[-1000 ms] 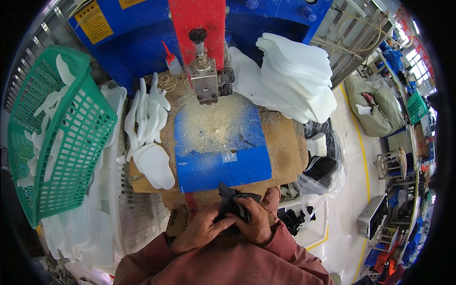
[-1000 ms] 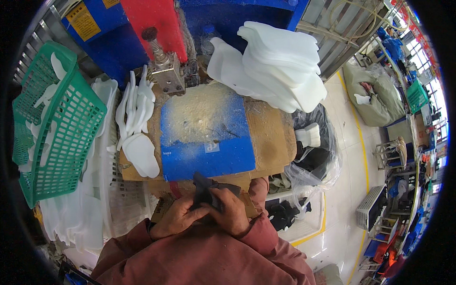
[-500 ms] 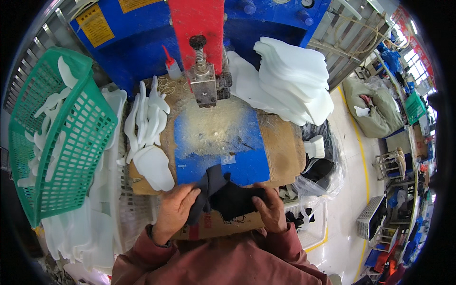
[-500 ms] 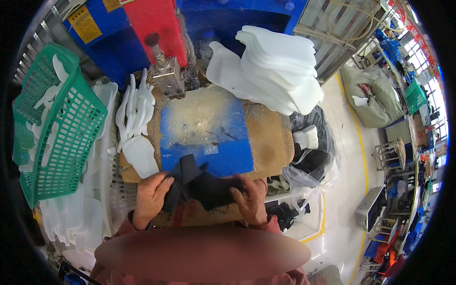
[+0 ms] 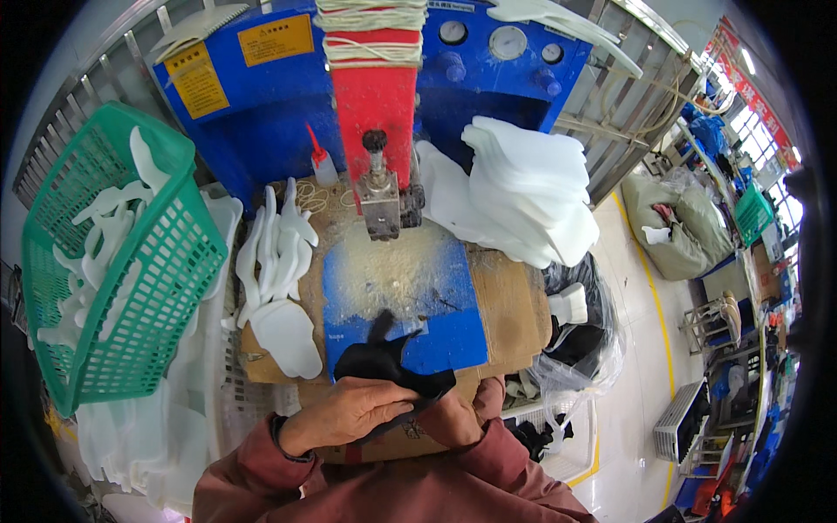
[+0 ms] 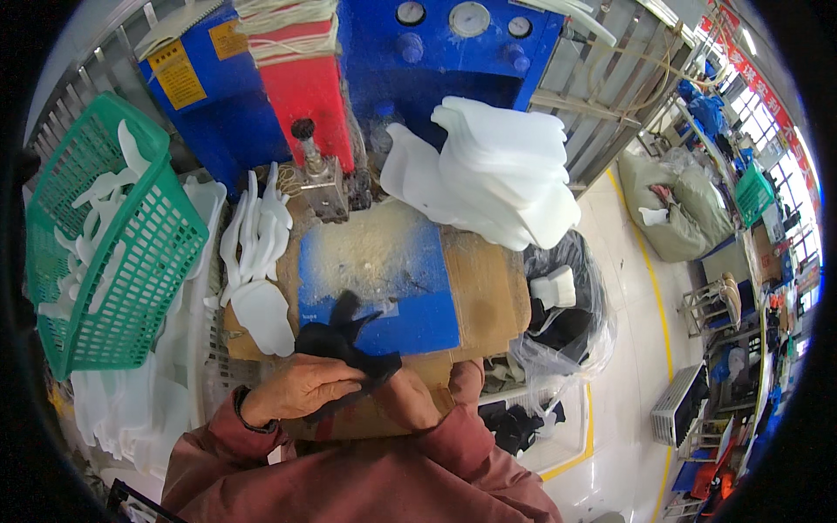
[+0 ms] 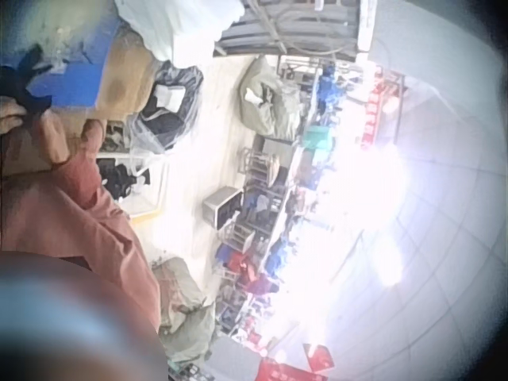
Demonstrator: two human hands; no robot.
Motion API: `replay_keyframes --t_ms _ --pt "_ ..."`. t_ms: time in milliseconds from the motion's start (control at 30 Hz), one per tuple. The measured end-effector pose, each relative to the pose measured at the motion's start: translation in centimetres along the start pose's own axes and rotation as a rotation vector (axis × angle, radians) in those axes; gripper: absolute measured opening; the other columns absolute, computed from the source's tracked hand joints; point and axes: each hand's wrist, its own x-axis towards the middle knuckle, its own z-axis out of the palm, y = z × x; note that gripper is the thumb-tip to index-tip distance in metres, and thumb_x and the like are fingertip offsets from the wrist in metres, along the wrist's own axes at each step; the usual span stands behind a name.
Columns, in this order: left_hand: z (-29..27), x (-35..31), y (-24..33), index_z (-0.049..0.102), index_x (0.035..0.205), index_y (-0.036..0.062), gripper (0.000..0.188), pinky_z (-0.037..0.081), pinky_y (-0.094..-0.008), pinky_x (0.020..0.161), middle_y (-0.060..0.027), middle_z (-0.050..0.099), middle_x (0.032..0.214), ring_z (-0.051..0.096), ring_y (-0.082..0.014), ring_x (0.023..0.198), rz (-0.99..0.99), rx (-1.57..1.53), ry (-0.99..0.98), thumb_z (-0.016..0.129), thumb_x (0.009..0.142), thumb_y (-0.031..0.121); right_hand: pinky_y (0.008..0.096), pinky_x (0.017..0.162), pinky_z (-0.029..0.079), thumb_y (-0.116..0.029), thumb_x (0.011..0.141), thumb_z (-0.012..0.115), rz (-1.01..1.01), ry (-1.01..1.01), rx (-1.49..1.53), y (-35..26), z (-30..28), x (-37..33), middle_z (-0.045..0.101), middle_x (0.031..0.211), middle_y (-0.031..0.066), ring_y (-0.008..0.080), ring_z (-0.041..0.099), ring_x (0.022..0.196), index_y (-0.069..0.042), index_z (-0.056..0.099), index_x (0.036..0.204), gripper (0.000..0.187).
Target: The person repeatedly picks a black fabric piece and a white insole, aligns them, and presses them together under a vertical press on a workbench. The person handles the components one at a time, repositioning and pressing each pair before moving to the next.
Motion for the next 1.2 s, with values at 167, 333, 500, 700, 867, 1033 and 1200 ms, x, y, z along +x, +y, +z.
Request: replay_keyframes --t_ms 167,333,500,700,867,1033,1200 --pt "-1.3 0.3 -1.5 0.071 0.123 0.0034 0.026 0.057 -0.0372 0.076 -0.0165 0.075 0.102 0.073 -0.0328 0.088 -0.096 -0.159 -0.190 0.068 0.102 0.018 0.0275 0.086 0.047 -0.042 0.112 0.044 0.018 0.045 -0.036 1.4 -1.2 -0.9 0.061 0.125 0.0037 0.0136 0.056 0.100 0.003 0.053 0.146 0.057" --pt "-1.4 1.1 -2.2 0.071 0.123 0.0038 0.025 0.057 -0.0376 0.078 -0.0173 0.076 0.102 0.074 -0.0328 0.090 -0.051 -0.113 -0.272 0.068 0.102 0.016 0.0314 0.100 0.044 -0.057 0.109 0.040 0.139 -0.069 0.158 0.2 -0.3 -0.8 0.057 0.136 0.0082 0.0169 0.053 0.118 0.004 0.040 0.157 0.077" --pt "-2.3 2.1 -1.7 0.072 0.121 0.0028 0.023 0.057 -0.0382 0.079 -0.0176 0.076 0.102 0.074 -0.0319 0.092 0.015 -0.082 -0.350 0.067 0.102 0.016 0.0362 0.115 0.038 -0.056 0.111 0.032 0.025 -0.090 -0.031 -0.4 0.6 -0.3 0.051 0.151 0.0136 0.0239 0.049 0.136 0.007 0.038 0.156 0.078" --pt "-3.1 3.2 -0.7 0.071 0.125 0.0008 0.027 0.057 -0.0352 0.089 -0.0160 0.076 0.112 0.074 -0.0281 0.102 -0.063 -0.139 -0.540 0.069 0.100 0.012 0.0386 0.122 0.031 -0.053 0.111 0.030 0.018 -0.066 -0.359 -0.2 -0.8 -0.9 0.047 0.157 0.0167 0.0268 0.044 0.145 0.007 0.040 0.156 0.075" --pt "-3.4 3.9 -0.3 0.072 0.124 0.0014 0.027 0.056 -0.0360 0.089 -0.0180 0.075 0.111 0.074 -0.0299 0.102 -0.090 -0.103 -0.453 0.069 0.100 0.014 0.0368 0.109 0.043 -0.059 0.109 0.034 0.026 -0.112 -0.124 0.0 -0.1 0.5 0.051 0.150 0.0110 0.0264 0.052 0.133 0.000 0.033 0.161 0.079" --pt "-1.0 4.1 0.5 0.074 0.118 0.0032 0.024 0.058 -0.0408 0.076 -0.0161 0.073 0.099 0.073 -0.0331 0.088 0.087 0.191 -0.038 0.070 0.096 0.010 0.0424 0.107 0.048 -0.068 0.107 0.032 -0.001 0.043 0.516 -0.6 0.3 2.9 0.052 0.150 0.0123 0.0279 0.056 0.131 -0.005 0.034 0.161 0.083" --pt "-0.5 4.0 -0.2 0.074 0.120 0.0033 0.027 0.059 -0.0392 0.072 -0.0172 0.074 0.098 0.073 -0.0351 0.084 0.128 0.167 -0.005 0.072 0.093 0.004 0.0456 0.114 0.043 -0.065 0.109 0.031 -0.002 -0.069 0.372 -0.6 -0.9 3.7 0.052 0.151 0.0146 0.0290 0.052 0.137 -0.001 0.039 0.157 0.080"
